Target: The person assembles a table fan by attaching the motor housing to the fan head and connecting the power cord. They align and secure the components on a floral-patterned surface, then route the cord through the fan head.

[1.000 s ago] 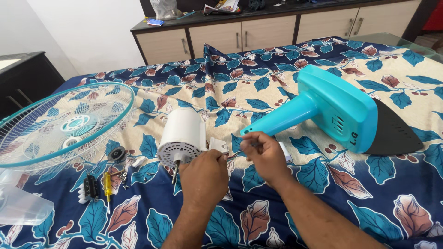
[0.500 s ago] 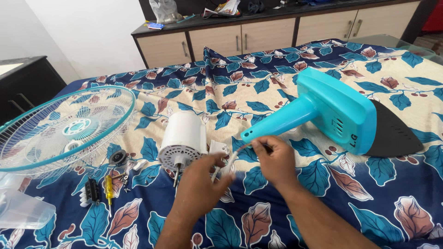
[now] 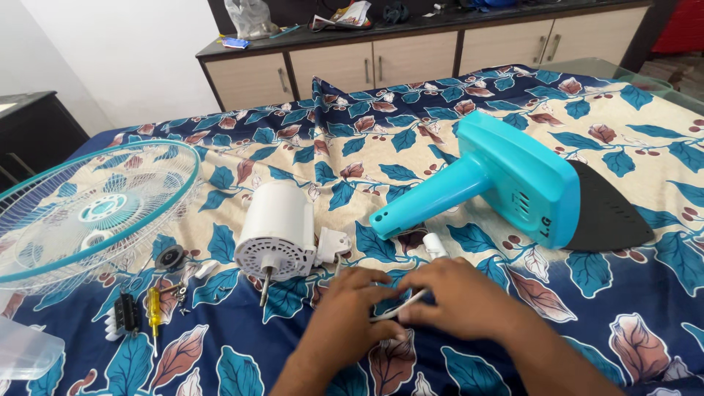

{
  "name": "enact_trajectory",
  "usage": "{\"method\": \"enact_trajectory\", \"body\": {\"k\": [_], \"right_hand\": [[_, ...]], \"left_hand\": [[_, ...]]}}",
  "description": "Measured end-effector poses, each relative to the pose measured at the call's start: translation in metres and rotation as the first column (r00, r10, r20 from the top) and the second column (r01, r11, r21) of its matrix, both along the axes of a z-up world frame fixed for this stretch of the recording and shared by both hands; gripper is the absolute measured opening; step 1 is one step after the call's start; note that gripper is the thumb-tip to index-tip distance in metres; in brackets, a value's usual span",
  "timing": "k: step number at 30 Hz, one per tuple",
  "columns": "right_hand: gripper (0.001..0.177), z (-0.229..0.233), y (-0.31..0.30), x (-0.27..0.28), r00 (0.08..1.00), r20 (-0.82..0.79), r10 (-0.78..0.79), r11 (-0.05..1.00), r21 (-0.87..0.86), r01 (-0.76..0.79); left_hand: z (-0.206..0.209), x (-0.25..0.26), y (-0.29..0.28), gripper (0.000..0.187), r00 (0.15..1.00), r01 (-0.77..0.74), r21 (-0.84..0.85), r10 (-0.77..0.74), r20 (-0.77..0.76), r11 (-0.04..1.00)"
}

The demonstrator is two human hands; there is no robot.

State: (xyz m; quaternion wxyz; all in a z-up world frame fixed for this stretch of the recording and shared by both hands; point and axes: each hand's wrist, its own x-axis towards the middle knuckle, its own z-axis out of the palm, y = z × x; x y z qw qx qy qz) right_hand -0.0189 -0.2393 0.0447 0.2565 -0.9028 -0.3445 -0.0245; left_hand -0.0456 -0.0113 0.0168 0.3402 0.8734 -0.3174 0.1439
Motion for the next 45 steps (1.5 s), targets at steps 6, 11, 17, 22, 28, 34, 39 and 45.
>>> {"method": "enact_trajectory", "body": {"k": [6, 11, 17, 22, 28, 34, 39, 45], "right_hand": [[0.022, -0.002, -0.017, -0.003, 0.977, -0.205, 0.053, 0.998, -0.011, -0.056], [0.028, -0.003, -0.045, 0.007, 0.999, -0.032, 0.012, 0.997, 0.077, -0.010], [0.026, 0.002, -0.083, 0.003, 0.953, 0.031, -0.302, 0.947, -0.108, 0.304], [0.029, -0.012, -0.097, -0.005, 0.926, 0.080, -0.369, 0.916, -0.134, 0.377], [0.026, -0.029, -0.117, -0.002, 0.876, 0.305, -0.373, 0.916, -0.026, 0.399], [0.025, -0.030, -0.141, -0.004, 0.885, 0.075, -0.459, 0.888, -0.006, 0.461], [0.025, -0.026, -0.125, -0.008, 0.853, -0.183, -0.488, 0.870, -0.018, 0.494], [0.021, -0.014, -0.082, 0.004, 0.998, -0.056, -0.030, 0.997, 0.064, 0.033]], "left_hand": [[0.000, 0.027, 0.030, 0.042, 0.984, -0.159, 0.016, 0.157, 0.082, 0.987], [-0.024, 0.038, 0.028, 0.037, 0.946, -0.305, 0.079, 0.292, 0.142, 0.949], [-0.025, 0.037, 0.026, 0.042, 0.916, -0.376, 0.162, 0.340, 0.212, 0.912], [-0.026, 0.040, 0.021, 0.047, 0.909, -0.402, 0.206, 0.362, 0.209, 0.892], [-0.033, 0.043, 0.023, 0.044, 0.897, -0.410, 0.205, 0.352, 0.267, 0.889], [-0.035, 0.043, 0.024, 0.043, 0.898, -0.409, 0.215, 0.349, 0.269, 0.887], [-0.022, 0.036, 0.019, 0.059, 0.911, -0.387, 0.209, 0.338, 0.236, 0.898], [0.001, 0.011, -0.012, 0.069, 0.948, -0.097, 0.186, 0.033, 0.317, 0.978]]}}
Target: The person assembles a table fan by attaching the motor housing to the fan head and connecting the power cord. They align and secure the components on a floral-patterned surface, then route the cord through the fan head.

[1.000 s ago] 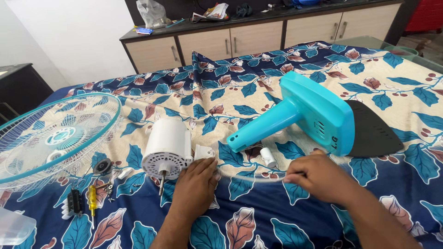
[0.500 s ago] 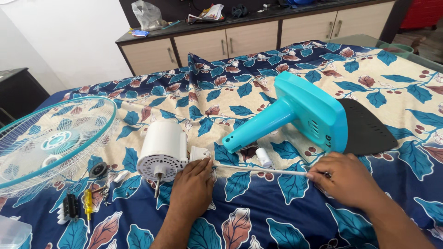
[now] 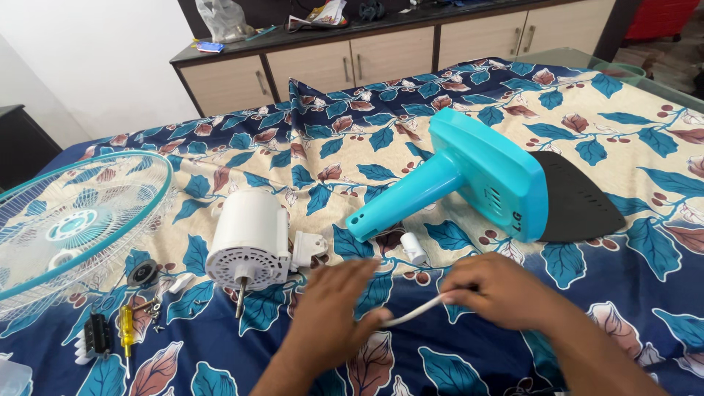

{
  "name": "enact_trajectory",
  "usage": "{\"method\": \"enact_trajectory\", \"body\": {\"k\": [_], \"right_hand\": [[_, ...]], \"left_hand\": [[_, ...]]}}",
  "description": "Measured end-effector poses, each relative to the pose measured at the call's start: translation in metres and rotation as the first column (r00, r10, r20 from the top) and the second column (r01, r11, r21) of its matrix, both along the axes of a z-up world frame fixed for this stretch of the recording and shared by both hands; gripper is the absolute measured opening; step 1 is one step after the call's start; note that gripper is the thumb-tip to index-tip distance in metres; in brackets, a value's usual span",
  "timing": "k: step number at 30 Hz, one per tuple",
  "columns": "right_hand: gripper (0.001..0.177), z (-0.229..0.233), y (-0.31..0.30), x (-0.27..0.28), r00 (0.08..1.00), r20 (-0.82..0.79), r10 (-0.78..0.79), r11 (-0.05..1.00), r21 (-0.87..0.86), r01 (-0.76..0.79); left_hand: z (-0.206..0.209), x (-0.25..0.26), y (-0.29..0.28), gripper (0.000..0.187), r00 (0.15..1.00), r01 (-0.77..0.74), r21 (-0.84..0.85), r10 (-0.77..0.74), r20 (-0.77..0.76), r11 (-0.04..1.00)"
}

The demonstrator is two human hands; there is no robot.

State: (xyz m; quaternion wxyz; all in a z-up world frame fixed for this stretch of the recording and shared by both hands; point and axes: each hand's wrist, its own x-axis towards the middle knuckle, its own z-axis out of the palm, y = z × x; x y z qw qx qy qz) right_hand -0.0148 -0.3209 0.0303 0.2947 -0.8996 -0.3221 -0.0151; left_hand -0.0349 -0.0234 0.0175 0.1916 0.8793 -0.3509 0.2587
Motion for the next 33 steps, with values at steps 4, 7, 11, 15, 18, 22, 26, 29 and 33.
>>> {"method": "enact_trajectory", "body": {"k": [4, 7, 11, 15, 18, 22, 26, 29, 33], "right_hand": [[0.018, 0.000, 0.042, 0.015, 0.999, -0.032, 0.004, 0.996, 0.090, -0.001], [0.018, -0.006, 0.061, 0.031, 0.959, -0.274, -0.067, 0.917, 0.362, 0.168], [0.017, -0.028, 0.078, 0.050, 0.804, -0.568, 0.175, 0.725, 0.627, 0.285], [0.018, -0.049, 0.093, 0.051, 0.756, -0.612, 0.233, 0.771, 0.590, 0.240], [0.022, -0.061, 0.111, 0.047, 0.776, -0.609, 0.163, 0.832, 0.508, 0.223], [0.016, -0.061, 0.113, 0.045, 0.793, -0.605, 0.076, 0.826, 0.483, 0.289], [0.011, -0.062, 0.109, 0.046, 0.794, -0.599, 0.109, 0.797, 0.530, 0.290], [0.011, -0.063, 0.107, 0.051, 0.783, -0.609, 0.128, 0.779, 0.551, 0.300], [0.016, -0.059, 0.106, 0.052, 0.752, -0.646, 0.133, 0.779, 0.537, 0.324]], "left_hand": [[0.012, -0.011, -0.018, 0.061, 0.899, -0.011, -0.045, -0.010, -0.438, 0.999], [0.017, -0.011, -0.015, 0.044, 0.896, -0.177, -0.098, 0.119, -0.429, 0.979], [0.018, -0.010, 0.011, 0.035, 0.875, -0.311, -0.079, 0.254, -0.412, 0.947], [0.010, -0.008, 0.026, 0.026, 0.815, -0.483, 0.028, 0.461, -0.353, 0.875], [-0.001, -0.007, 0.022, 0.031, 0.867, -0.498, 0.022, 0.498, -0.034, 0.867], [-0.015, -0.003, -0.005, 0.033, 0.919, -0.390, -0.081, 0.393, 0.024, 0.917], [-0.017, 0.001, -0.010, 0.022, 0.918, -0.329, -0.276, 0.236, -0.319, 0.903], [-0.016, 0.002, -0.006, 0.020, 0.883, -0.342, -0.374, 0.159, -0.441, 0.862], [-0.015, -0.001, -0.005, 0.018, 0.866, -0.386, -0.434, 0.158, -0.474, 0.814]]}}
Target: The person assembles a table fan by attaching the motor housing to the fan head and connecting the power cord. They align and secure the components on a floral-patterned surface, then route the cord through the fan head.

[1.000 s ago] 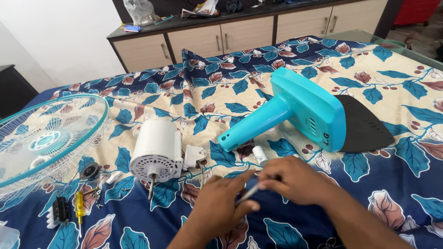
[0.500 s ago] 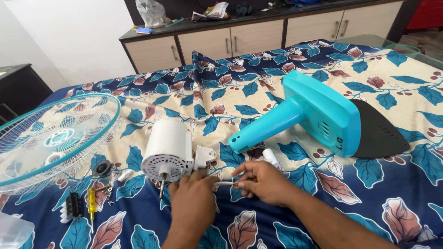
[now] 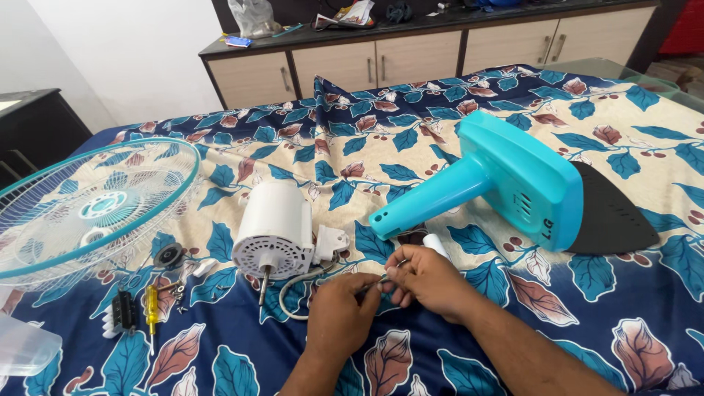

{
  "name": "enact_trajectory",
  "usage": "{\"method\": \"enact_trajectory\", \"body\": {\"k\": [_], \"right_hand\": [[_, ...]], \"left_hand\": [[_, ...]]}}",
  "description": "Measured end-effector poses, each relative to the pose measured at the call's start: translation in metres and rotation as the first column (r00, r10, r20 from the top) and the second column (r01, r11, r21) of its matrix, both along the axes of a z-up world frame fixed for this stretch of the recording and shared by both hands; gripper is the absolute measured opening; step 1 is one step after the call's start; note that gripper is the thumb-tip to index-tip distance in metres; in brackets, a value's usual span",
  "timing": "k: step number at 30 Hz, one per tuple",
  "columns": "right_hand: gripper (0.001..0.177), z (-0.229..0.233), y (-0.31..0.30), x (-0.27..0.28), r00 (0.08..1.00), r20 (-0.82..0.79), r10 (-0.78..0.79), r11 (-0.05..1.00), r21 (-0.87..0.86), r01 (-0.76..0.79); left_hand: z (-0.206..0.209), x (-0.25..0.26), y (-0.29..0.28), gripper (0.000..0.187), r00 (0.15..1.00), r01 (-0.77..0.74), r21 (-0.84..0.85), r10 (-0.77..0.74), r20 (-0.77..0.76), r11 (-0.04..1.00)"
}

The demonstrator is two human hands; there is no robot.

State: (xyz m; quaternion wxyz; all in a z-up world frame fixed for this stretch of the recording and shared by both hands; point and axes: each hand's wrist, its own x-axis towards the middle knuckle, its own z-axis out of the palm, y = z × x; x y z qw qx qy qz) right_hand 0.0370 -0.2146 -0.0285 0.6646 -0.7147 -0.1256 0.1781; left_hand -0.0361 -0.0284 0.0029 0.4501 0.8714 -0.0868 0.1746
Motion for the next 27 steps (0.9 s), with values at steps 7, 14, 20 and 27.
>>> {"method": "enact_trajectory", "body": {"k": [7, 14, 20, 27], "right_hand": [[0.033, 0.014, -0.002, -0.020, 0.837, 0.547, -0.003, 0.981, -0.162, 0.110], [0.012, 0.025, 0.003, -0.024, 0.788, 0.615, -0.025, 0.918, -0.299, 0.262], [0.016, 0.028, 0.007, -0.026, 0.837, 0.548, -0.001, 0.909, -0.347, 0.229], [0.013, 0.030, 0.004, -0.030, 0.646, 0.762, 0.049, 0.983, -0.150, 0.102]], "left_hand": [[-0.001, 0.003, 0.000, 0.016, 0.999, -0.024, 0.024, 0.023, 0.048, 0.999], [0.002, 0.001, 0.001, 0.017, 1.000, -0.003, 0.006, 0.003, -0.009, 1.000], [0.004, -0.001, 0.000, 0.020, 1.000, 0.000, 0.057, -0.002, 0.019, 0.998], [0.003, -0.001, 0.000, 0.020, 0.999, -0.005, 0.062, 0.002, 0.053, 0.998]]}}
